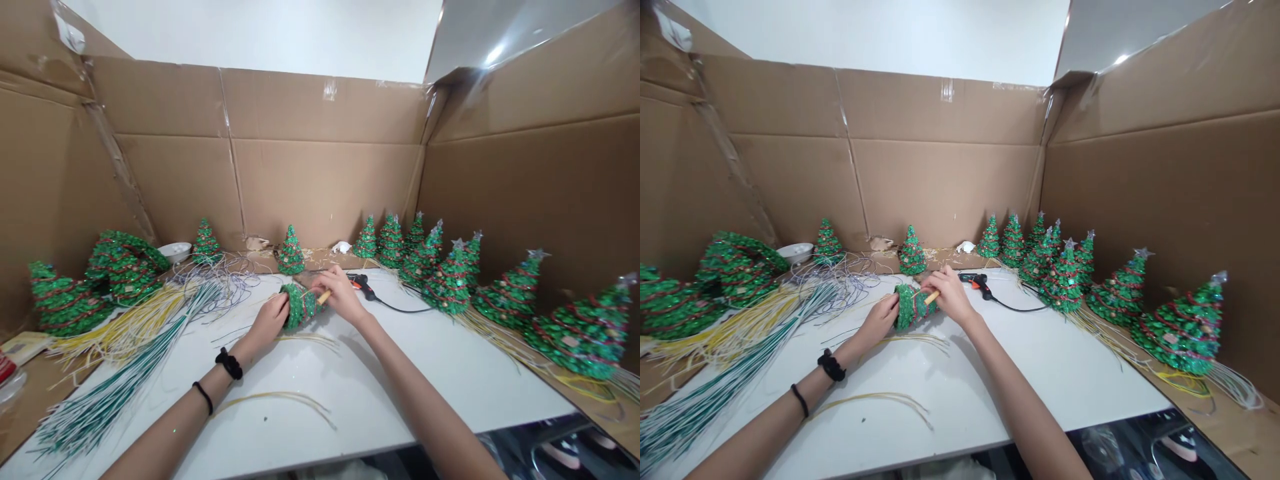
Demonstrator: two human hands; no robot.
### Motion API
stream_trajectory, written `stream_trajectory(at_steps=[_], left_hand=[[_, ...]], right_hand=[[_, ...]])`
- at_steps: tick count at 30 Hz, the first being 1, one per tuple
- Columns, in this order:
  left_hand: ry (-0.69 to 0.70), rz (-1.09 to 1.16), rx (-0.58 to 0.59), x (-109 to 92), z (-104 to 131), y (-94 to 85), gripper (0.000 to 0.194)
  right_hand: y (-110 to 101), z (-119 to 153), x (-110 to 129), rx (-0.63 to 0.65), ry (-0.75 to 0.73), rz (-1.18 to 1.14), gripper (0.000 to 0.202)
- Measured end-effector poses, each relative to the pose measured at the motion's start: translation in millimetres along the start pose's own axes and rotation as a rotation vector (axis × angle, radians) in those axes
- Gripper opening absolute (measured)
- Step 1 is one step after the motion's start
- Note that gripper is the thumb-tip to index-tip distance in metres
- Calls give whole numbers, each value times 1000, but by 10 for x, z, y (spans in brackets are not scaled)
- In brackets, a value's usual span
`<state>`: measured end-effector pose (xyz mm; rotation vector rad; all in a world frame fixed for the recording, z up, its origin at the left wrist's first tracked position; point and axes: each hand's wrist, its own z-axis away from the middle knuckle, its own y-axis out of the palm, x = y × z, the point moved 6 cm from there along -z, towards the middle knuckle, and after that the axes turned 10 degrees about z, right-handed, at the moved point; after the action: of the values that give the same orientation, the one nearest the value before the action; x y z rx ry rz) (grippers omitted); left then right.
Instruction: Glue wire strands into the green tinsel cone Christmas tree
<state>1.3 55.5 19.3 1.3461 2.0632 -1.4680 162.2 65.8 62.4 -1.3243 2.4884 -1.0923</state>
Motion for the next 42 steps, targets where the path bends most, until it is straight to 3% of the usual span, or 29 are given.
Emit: stream_trajectory(at_steps=[4, 12, 19, 24, 27, 34, 42], left_hand=[[1, -37, 43, -52, 14, 2, 24], [-9, -221, 111, -54, 40, 14, 28], [147, -296, 159, -98, 54, 48, 26], [101, -385, 188, -72, 63, 68, 27], [39, -439, 210, -56, 66, 59, 27], [50, -551, 175, -26, 31, 15, 30], [231, -487, 105, -145, 82, 30, 24]], right_hand=[[31, -11, 75, 14, -44, 7, 13], [-183, 3, -236, -31, 80, 69, 12], [-72, 16, -54, -55, 23, 80, 17], [78, 5, 109, 8, -69, 78, 15], [25, 1, 25, -6, -48, 101, 15], [-189, 41, -316, -124, 82, 103, 15], [-42, 26, -119, -60, 63, 64, 20]])
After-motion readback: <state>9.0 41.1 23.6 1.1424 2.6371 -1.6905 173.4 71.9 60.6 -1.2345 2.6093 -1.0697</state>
